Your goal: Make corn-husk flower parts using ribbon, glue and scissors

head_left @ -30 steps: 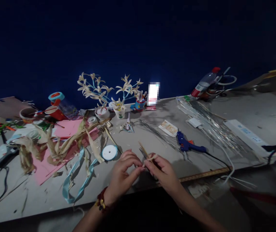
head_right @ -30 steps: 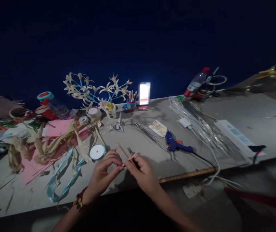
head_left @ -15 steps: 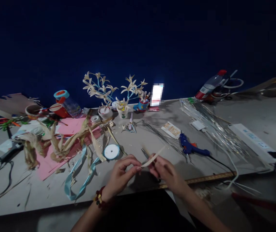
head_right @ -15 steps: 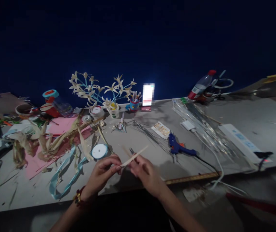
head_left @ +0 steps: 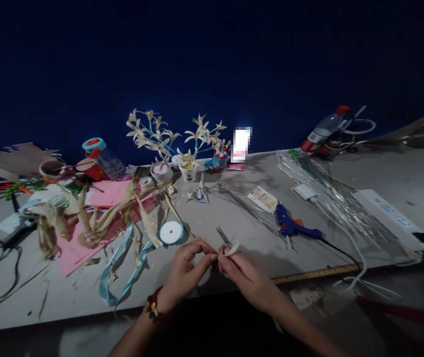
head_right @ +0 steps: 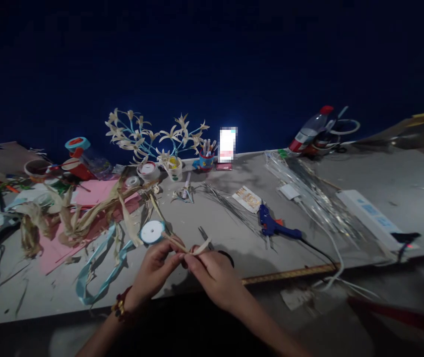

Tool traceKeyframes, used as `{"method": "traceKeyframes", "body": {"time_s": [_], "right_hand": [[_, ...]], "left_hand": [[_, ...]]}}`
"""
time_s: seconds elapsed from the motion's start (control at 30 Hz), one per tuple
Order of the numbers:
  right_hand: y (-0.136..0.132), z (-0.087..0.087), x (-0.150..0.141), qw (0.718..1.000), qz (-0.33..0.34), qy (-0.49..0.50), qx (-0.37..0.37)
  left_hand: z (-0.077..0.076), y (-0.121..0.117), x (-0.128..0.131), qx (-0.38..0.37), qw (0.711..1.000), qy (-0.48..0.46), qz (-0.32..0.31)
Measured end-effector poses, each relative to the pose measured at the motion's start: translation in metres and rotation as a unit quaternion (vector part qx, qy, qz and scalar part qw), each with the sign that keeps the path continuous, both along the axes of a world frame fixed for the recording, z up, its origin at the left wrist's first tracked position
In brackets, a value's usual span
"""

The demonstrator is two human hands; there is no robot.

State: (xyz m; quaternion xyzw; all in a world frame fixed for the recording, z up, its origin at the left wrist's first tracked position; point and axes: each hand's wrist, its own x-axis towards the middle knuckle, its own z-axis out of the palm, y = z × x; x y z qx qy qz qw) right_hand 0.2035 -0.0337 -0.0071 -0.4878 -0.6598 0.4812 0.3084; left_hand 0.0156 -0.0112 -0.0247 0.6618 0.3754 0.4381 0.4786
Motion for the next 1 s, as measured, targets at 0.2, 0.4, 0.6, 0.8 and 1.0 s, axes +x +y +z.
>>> {"method": "traceKeyframes", "body": {"time_s": [0.2,0.4,0.6,0.8,1.0], "right_hand": [[-0.002,-0.002,-0.002,0.998,0.001,-0.052,0.026],[0.001,-0.005,-0.002,0.971,0.049,0.16,-0.171],[-0.001,0.002,0.003,0.898,0.063,0.31,-0.307],[-0.003,0.009,0.01,0.87,0.055,0.363,-0.33],[-0.003,0.011,0.015,0.823,0.077,0.426,-0.368]], "left_hand": [[0.002,0.0,0.003,0.054,0.998,0.021,0.005],[0.004,-0.001,0.003,0.102,0.995,-0.003,-0.016],[0.001,0.003,-0.001,0.083,0.995,-0.041,-0.041],[-0.005,0.01,-0.004,0.014,0.996,-0.063,-0.057],[-0.014,0.016,-0.007,-0.01,0.995,-0.076,-0.063]]}}
